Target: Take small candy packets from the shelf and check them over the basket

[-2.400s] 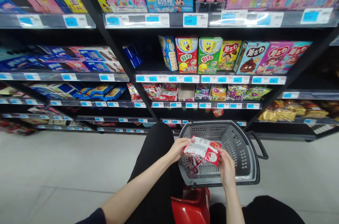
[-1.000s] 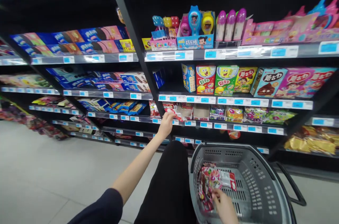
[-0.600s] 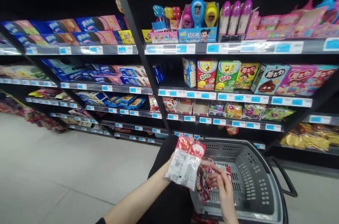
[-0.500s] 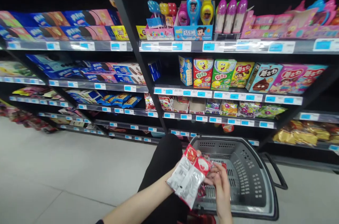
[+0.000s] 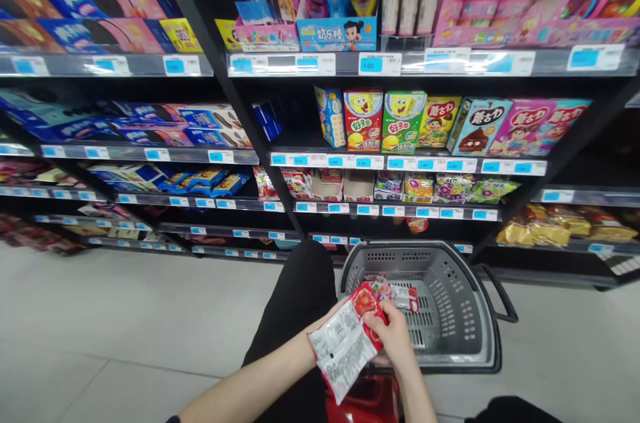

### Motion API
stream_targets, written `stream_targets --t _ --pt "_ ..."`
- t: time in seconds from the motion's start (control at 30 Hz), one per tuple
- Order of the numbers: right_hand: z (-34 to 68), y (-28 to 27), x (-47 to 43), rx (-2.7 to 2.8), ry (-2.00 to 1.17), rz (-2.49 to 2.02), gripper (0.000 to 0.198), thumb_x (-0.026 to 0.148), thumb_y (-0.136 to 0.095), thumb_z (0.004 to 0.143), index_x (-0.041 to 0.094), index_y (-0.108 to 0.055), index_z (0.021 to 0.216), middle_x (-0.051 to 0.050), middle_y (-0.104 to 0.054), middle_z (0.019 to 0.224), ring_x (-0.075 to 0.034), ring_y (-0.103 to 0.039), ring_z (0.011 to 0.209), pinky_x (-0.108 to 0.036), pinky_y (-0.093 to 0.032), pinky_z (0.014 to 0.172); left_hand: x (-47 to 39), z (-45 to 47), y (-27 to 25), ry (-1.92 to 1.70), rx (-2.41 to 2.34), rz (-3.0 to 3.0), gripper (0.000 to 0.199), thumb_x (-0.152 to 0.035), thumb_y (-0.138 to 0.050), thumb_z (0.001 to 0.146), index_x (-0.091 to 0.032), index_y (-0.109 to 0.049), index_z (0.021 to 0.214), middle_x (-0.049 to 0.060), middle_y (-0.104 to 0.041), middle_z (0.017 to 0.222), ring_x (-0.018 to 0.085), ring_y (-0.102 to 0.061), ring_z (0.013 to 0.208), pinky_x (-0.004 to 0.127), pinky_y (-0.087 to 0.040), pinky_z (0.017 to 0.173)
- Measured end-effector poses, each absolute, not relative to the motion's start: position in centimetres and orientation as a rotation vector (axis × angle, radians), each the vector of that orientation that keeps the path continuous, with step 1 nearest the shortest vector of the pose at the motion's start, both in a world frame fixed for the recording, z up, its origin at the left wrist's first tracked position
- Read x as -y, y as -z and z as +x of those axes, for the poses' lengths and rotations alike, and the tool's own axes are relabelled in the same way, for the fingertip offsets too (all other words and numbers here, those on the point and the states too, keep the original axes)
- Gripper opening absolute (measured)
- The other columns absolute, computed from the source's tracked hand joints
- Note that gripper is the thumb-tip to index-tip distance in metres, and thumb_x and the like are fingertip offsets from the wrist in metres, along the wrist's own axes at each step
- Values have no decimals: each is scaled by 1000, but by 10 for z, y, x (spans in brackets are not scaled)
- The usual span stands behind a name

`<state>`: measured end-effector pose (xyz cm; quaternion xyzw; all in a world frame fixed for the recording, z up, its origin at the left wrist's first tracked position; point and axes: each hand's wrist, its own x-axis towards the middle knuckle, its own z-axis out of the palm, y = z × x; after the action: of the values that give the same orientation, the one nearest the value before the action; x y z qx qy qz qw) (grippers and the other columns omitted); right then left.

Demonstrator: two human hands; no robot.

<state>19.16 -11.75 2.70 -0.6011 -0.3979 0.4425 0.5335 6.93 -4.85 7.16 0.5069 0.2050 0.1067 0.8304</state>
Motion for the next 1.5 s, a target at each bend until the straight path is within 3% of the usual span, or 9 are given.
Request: stream_targets --t 0.17,0.3,0.43,0.8,1.0,1.1,1.23,1.33,1.5 --pt "209 -3 117 587 -873 -1479 33 47 -62 64 16 -63 76 0 -61 57 -15 -52 48 -24 -41 45 26 68 -67 -70 -231 510 62 -60 -40 72 -12 -52 110 18 -56 113 39 -46 109 62 -30 84" --pt "223 7 119 554 -855 -1446 33 45 -63 65 16 -63 81 -3 -65 65 -17 -57 55 -26 -45 51 23 69 -54 -351 -497 566 44 -33 -64 66 -9 -54 103 18 -62 100 33 -58 92 51 -41 79" --pt "225 7 121 558 -844 -1471 35 46 -62 64 16 -63 82 -4 -67 69 -19 -59 57 -26 -45 53 24 77 -45 -550 -662 655 36 -15 -69 60 -8 -57 94 15 -65 90 25 -63 76 39 -48 72" --pt "233 16 123 479 -819 -1473 36 48 -61 64 15 -65 77 -2 -66 62 -18 -57 56 -27 -45 54 25 81 -44 -497 -748 577 30 -28 -55 77 -4 -58 94 15 -66 76 22 -63 63 35 -51 61" --pt "235 8 126 458 -836 -1431 32 48 -62 64 16 -64 71 0 -63 59 -16 -54 53 -24 -41 49 14 73 -46 -223 -451 444 61 -58 -37 78 -9 -50 112 20 -61 100 31 -59 91 49 -45 73" --pt "233 0 128 551 -867 -1402 31 47 -61 67 17 -64 76 -1 -64 62 -17 -54 57 -24 -42 52 12 69 -53 -6 -253 408 64 -60 -31 78 -12 -48 118 20 -56 112 36 -52 102 58 -37 78" --pt "230 -5 129 642 -881 -1358 32 47 -61 66 17 -66 76 -4 -65 68 -19 -56 65 -27 -43 61 19 66 -52 311 -248 425 56 -52 -38 77 -14 -51 116 19 -56 112 36 -54 98 55 -38 77" --pt "231 -8 130 675 -889 -1290 27 45 -65 64 18 -66 63 -3 -62 66 -18 -54 67 -29 -43 65 22 62 -40 451 -321 473 47 -45 -50 73 -12 -58 106 18 -61 103 27 -61 75 44 -44 67" --pt "240 -22 135 618 -904 -1158 12 26 -74 52 24 -70 64 -3 -59 89 -20 -53 86 -28 -43 69 19 63 -33 80 -458 649 33 -16 -72 54 -10 -65 86 10 -67 81 16 -61 66 28 -47 68"
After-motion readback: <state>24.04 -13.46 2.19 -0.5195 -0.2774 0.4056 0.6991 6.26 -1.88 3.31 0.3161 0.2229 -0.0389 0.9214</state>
